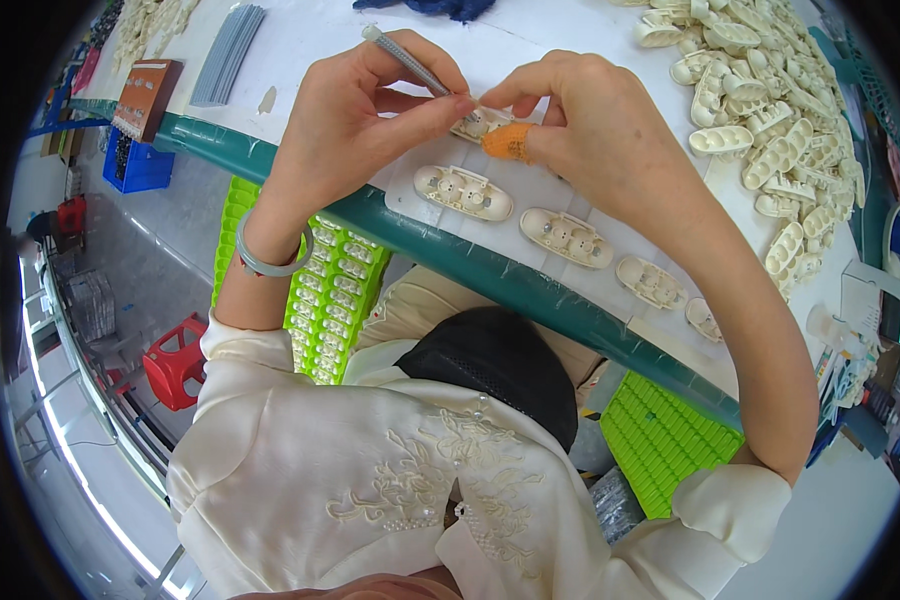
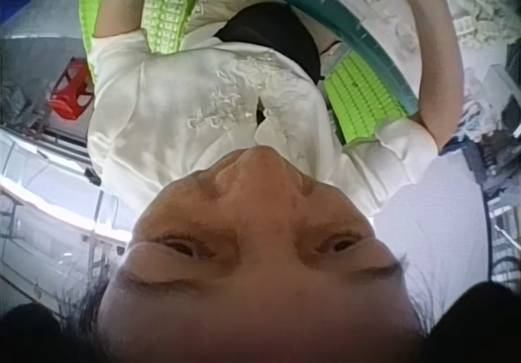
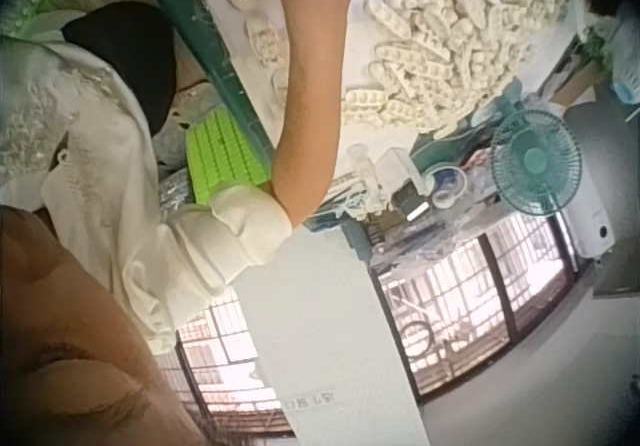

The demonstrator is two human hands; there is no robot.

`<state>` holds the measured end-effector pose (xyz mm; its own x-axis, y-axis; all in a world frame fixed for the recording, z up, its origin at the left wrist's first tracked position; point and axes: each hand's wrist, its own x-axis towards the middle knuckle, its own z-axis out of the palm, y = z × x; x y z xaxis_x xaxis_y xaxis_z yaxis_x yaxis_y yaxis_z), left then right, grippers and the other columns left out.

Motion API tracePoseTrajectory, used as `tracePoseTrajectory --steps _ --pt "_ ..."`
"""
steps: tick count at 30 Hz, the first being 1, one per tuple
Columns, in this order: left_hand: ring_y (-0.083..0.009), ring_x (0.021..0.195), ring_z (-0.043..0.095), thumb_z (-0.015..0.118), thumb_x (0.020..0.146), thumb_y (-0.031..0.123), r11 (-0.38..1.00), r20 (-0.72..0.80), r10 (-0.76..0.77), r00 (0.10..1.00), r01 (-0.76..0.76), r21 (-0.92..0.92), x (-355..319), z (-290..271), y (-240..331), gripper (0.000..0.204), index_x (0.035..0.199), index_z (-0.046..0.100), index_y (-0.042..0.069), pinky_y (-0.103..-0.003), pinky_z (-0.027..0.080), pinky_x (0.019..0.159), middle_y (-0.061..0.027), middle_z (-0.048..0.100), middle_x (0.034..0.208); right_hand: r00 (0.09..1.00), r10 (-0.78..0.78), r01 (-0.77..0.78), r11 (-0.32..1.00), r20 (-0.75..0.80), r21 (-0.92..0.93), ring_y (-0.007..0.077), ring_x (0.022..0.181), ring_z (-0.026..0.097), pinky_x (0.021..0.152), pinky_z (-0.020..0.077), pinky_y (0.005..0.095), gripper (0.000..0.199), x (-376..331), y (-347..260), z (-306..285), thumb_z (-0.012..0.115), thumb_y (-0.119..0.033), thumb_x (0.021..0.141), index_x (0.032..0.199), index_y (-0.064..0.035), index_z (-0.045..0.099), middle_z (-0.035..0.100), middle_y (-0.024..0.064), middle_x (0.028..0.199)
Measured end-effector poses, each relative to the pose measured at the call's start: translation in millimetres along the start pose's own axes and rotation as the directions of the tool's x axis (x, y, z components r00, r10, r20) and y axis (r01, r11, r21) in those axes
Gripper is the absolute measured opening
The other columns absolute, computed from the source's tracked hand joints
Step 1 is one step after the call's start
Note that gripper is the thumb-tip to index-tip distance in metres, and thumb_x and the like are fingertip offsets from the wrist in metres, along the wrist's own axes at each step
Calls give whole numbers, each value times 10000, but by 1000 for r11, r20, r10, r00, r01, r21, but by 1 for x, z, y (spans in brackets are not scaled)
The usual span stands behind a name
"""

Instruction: Assembling, scraping, and gluing small white plastic components at a factory workbench.

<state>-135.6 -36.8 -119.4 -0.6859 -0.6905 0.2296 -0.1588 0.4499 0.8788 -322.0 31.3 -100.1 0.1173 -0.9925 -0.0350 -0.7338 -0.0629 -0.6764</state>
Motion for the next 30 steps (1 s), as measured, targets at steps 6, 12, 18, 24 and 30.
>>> tracePoseTrajectory --steps 6,12,18,24,30 --pt "-98 771 621 660 765 -6 995 33 -34 999 31 96 0 1 9 78 820 605 -3 -221 537 710 -39 629 818 954 256 -298 874 158 384 75 411 456 418 403 211 157 4 -8 -8 661 -94 737 863 -4 689 587 26 607" --pt "-139 677 626 673 717 -4 992 61 -68 996 61 108 11 -6 25 104 774 586 -10 -242 547 626 -79 624 763 789 484 -606 715 378 348 82 477 480 429 360 217 137 23 -32 -22 602 -96 824 855 29 650 568 46 621" --pt "-166 692 627 675 696 -19 691 10 720 694 -718 86 24 -3 -4 130 779 579 9 -262 548 607 -79 603 774 804 428 -576 735 413 357 95 476 488 431 385 220 108 30 -17 -18 602 -72 820 840 23 649 569 53 609" --pt "-155 681 630 656 726 -25 986 110 -156 982 148 79 15 -5 31 119 758 544 -1 -250 545 629 -77 623 759 802 416 -571 745 430 345 107 479 501 440 406 235 140 35 -10 -18 614 -131 783 747 2 639 556 48 577" --pt "-155 796 638 662 765 -14 984 -14 -169 985 168 -50 0 -8 -4 95 823 587 -22 -255 528 777 -84 630 830 792 469 -579 781 392 235 106 489 517 458 432 234 192 38 -28 -22 627 -190 752 705 -4 640 554 46 564"
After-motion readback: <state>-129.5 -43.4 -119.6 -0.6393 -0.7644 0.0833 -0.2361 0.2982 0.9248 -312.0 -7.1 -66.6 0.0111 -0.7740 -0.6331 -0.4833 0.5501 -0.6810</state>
